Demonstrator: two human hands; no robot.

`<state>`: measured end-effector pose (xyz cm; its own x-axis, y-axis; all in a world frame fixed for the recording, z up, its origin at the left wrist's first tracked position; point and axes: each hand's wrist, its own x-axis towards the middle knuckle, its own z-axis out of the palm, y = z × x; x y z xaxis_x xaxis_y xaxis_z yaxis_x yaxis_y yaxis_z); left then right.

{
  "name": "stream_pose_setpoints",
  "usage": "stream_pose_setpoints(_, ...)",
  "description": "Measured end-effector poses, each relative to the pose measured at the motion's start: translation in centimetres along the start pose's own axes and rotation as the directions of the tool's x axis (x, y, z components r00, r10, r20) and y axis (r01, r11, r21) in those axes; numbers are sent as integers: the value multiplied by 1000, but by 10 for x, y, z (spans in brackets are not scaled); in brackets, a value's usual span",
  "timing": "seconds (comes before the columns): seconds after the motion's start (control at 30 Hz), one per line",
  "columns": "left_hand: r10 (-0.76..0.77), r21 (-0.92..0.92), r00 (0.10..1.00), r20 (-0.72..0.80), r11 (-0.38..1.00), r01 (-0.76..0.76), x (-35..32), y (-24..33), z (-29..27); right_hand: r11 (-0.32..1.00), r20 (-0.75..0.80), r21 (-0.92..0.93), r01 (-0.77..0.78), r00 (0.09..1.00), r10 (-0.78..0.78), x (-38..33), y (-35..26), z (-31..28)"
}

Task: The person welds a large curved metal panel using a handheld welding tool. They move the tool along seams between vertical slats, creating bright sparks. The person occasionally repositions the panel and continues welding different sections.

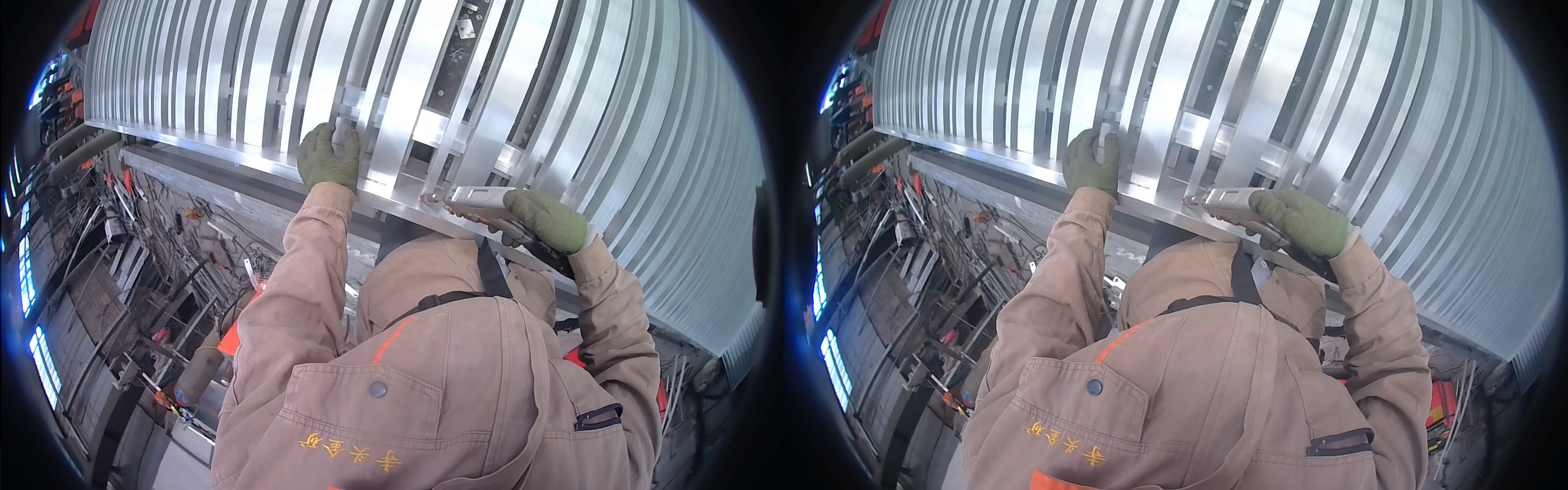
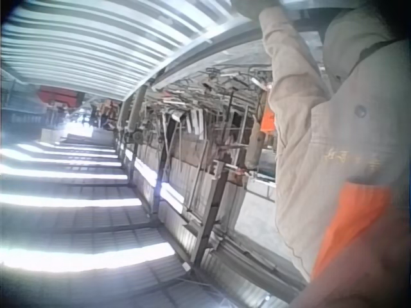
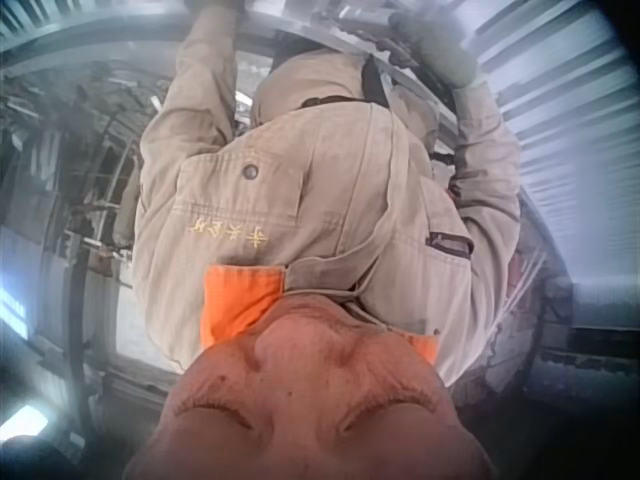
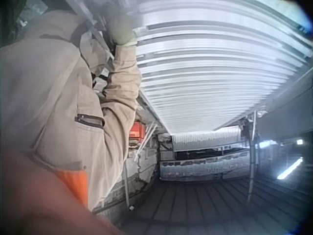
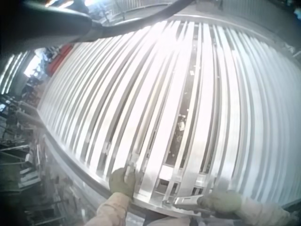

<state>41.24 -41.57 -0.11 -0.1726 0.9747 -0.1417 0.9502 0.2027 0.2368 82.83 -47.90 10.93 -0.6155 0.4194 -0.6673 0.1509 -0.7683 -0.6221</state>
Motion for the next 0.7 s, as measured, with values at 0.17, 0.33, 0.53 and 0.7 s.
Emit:
stream_pose_setpoints(0.17,-1,23,1000,13,1000,1,2,-4,4,998,28,62,-11,1000,9,-4,-7,4)
stream_pose_setpoints(0.33,-6,28,999,34,1000,5,2,-3,1,998,17,43,-46,999,45,-7,-11,6)
stream_pose_setpoints(0.53,0,26,999,39,1000,-1,2,-2,-1,997,13,48,-52,999,51,-7,-3,4)
stream_pose_setpoints(0.7,18,17,1000,14,1000,-19,1,-7,3,997,14,63,-44,999,43,-9,-7,7)
